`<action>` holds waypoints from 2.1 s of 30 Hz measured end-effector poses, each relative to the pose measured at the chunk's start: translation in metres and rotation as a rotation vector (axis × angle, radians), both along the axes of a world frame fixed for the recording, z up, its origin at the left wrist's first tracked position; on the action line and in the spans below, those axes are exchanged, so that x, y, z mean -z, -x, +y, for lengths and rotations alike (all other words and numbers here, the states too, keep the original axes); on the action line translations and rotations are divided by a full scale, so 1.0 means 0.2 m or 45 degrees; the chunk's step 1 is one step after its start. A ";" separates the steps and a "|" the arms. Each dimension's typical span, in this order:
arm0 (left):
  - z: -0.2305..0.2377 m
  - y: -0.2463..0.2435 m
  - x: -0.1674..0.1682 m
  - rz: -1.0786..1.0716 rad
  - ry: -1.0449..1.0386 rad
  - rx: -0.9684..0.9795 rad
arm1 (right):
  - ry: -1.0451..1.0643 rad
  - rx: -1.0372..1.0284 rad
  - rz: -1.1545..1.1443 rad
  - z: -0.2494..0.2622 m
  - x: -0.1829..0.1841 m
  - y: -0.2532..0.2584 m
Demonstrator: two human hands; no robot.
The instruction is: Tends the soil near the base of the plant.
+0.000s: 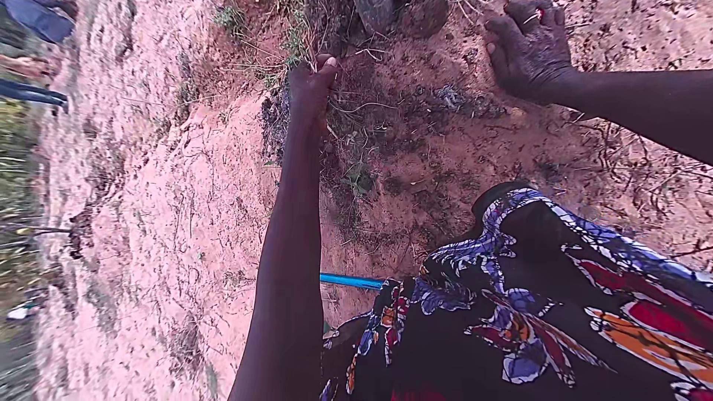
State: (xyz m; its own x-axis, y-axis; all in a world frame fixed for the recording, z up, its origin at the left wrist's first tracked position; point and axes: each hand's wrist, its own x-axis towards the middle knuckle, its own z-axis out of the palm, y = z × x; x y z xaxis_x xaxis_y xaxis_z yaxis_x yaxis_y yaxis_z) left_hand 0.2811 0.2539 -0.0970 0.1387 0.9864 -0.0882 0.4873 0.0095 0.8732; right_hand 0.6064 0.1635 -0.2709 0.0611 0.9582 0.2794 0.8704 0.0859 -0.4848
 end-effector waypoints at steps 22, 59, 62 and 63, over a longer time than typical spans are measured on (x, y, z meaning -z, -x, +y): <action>-0.34 0.13 0.48 1.358 0.301 0.103 | 0.006 0.003 -0.019 0.01 0.00 -0.01; -0.46 0.10 0.39 0.911 0.162 0.038 | 0.014 -0.060 0.003 -0.01 -0.01 -0.02; -0.38 0.01 0.42 1.084 0.313 0.096 | -0.007 -0.047 -0.017 -0.01 0.01 -0.02; -0.36 -0.02 0.41 1.159 0.348 0.091 | -0.017 -0.049 -0.020 -0.01 0.01 -0.02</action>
